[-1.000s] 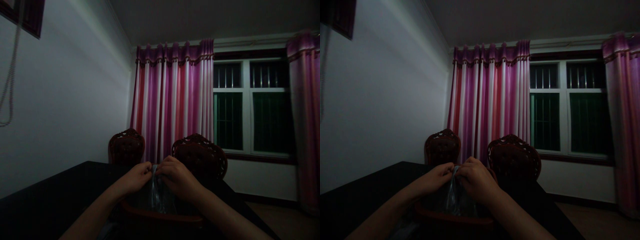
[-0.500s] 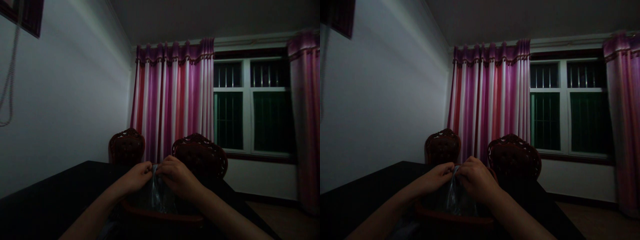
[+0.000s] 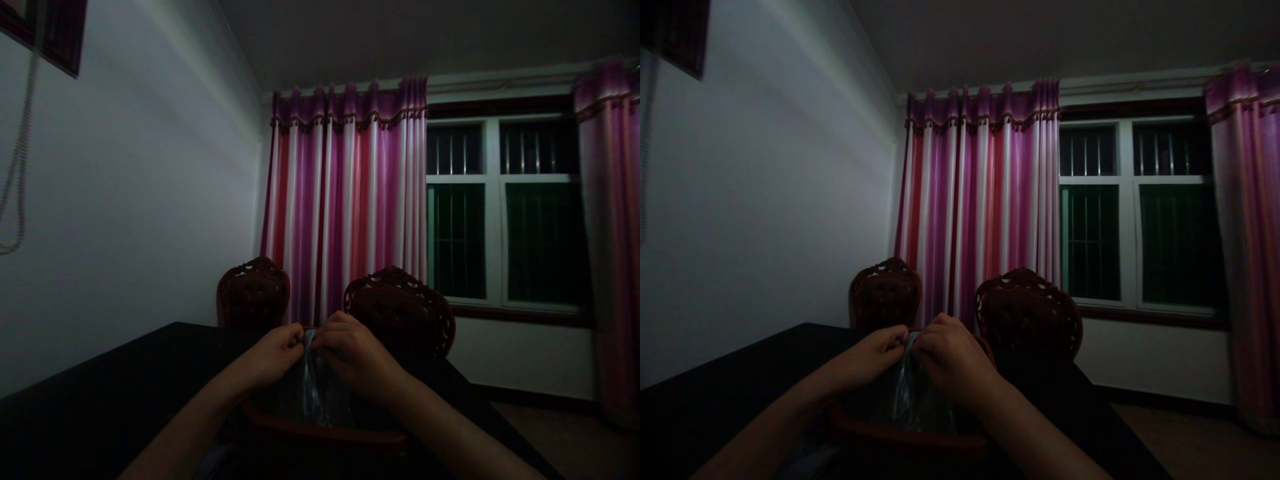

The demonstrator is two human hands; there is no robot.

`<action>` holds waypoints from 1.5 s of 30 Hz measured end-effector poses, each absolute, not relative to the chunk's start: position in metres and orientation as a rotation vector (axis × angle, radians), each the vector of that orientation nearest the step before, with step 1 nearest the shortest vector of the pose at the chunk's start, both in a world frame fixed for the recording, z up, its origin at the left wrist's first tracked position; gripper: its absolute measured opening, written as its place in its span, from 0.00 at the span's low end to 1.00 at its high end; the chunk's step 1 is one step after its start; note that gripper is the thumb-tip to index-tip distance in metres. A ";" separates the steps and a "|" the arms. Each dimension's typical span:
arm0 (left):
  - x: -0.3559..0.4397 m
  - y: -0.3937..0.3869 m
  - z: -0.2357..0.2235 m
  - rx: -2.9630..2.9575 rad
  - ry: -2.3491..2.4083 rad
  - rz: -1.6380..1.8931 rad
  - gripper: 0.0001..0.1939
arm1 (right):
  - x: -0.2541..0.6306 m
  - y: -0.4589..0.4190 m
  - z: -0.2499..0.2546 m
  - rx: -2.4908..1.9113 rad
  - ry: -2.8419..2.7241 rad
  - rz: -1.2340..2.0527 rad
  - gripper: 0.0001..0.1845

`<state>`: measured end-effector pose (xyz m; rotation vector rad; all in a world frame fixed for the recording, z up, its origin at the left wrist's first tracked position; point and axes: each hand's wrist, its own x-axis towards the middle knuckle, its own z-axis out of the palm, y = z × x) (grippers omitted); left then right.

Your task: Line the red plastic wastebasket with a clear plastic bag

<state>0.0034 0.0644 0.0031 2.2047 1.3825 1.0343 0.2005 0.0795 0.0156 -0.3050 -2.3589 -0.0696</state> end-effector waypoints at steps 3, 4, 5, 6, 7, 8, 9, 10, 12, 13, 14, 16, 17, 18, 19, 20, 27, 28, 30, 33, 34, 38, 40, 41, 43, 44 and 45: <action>0.003 0.065 0.004 2.236 1.400 1.065 0.05 | 0.200 0.083 0.015 -0.299 -2.336 -0.003 0.16; 0.003 0.064 0.004 2.253 1.409 1.082 0.06 | 0.201 0.084 0.015 -0.297 -2.323 0.024 0.17; 0.003 0.064 0.005 2.272 1.422 1.105 0.07 | 0.201 0.084 0.016 -0.290 -2.310 0.049 0.17; 0.003 0.063 0.005 2.295 1.438 1.131 0.08 | 0.201 0.084 0.016 -0.276 -2.299 0.071 0.17; 0.004 0.063 0.006 2.320 1.458 1.159 0.09 | 0.201 0.083 0.017 -0.256 -2.291 0.085 0.17; 0.004 0.062 0.006 2.346 1.482 1.189 0.09 | 0.201 0.083 0.017 -0.231 -2.287 0.091 0.16; 0.003 0.062 0.007 2.376 1.509 1.213 0.08 | 0.202 0.082 0.018 -0.204 -2.280 0.092 0.16; 0.003 0.062 0.008 2.407 1.541 1.233 0.07 | 0.203 0.081 0.018 -0.181 -2.271 0.095 0.15; 0.003 0.063 0.010 2.464 1.624 1.254 0.05 | 0.209 0.080 0.019 -0.167 -2.241 0.102 0.13; 0.002 0.063 0.010 2.491 1.670 1.253 0.05 | 0.213 0.080 0.020 -0.183 -2.225 0.101 0.12; 0.002 0.064 0.011 2.515 1.713 1.242 0.05 | 0.218 0.080 0.020 -0.218 -2.214 0.097 0.12; 0.002 0.065 0.013 2.562 1.786 1.203 0.05 | 0.231 0.078 0.018 -0.311 -2.221 0.067 0.13; 0.002 0.066 0.013 2.587 1.813 1.179 0.04 | 0.238 0.076 0.017 -0.355 -2.235 0.047 0.13; 0.002 0.066 0.014 2.613 1.838 1.157 0.04 | 0.246 0.074 0.016 -0.393 -2.250 0.028 0.12; 0.002 0.067 0.013 2.638 1.864 1.138 0.04 | 0.253 0.071 0.014 -0.425 -2.266 0.008 0.12; 0.002 0.068 0.013 2.661 1.891 1.122 0.05 | 0.259 0.067 0.012 -0.457 -2.281 -0.011 0.11; -0.009 0.075 0.013 2.727 2.085 1.030 0.04 | 0.295 0.039 0.000 -0.660 -2.314 -0.085 0.09; -0.012 0.075 0.014 2.727 2.107 1.018 0.04 | 0.300 0.037 -0.002 -0.673 -2.303 -0.087 0.09; -0.019 0.075 0.016 2.716 2.153 1.008 0.04 | 0.310 0.033 -0.007 -0.702 -2.282 -0.064 0.08; -0.029 0.074 0.019 2.669 2.223 1.046 0.05 | 0.324 0.031 -0.011 -0.745 -2.253 0.031 0.09; -0.032 0.073 0.021 2.648 2.240 1.075 0.06 | 0.328 0.030 -0.011 -0.750 -2.234 0.065 0.09; -0.028 0.065 0.033 2.591 2.226 1.278 0.07 | 0.326 0.031 0.002 -0.759 -2.125 0.225 0.08; -0.015 0.058 0.042 2.605 2.153 1.367 0.07 | 0.314 0.034 0.012 -0.707 -2.116 0.349 0.08; -0.006 0.053 0.046 2.629 2.105 1.395 0.06 | 0.305 0.035 0.017 -0.671 -2.132 0.411 0.09; 0.014 0.043 0.053 2.709 2.002 1.424 0.04 | 0.282 0.040 0.022 -0.610 -2.196 0.509 0.10; 0.024 0.038 0.056 2.752 1.959 1.437 0.03 | 0.271 0.042 0.023 -0.594 -2.234 0.537 0.10; 0.033 0.033 0.059 2.787 1.925 1.455 0.03 | 0.259 0.045 0.023 -0.585 -2.269 0.551 0.10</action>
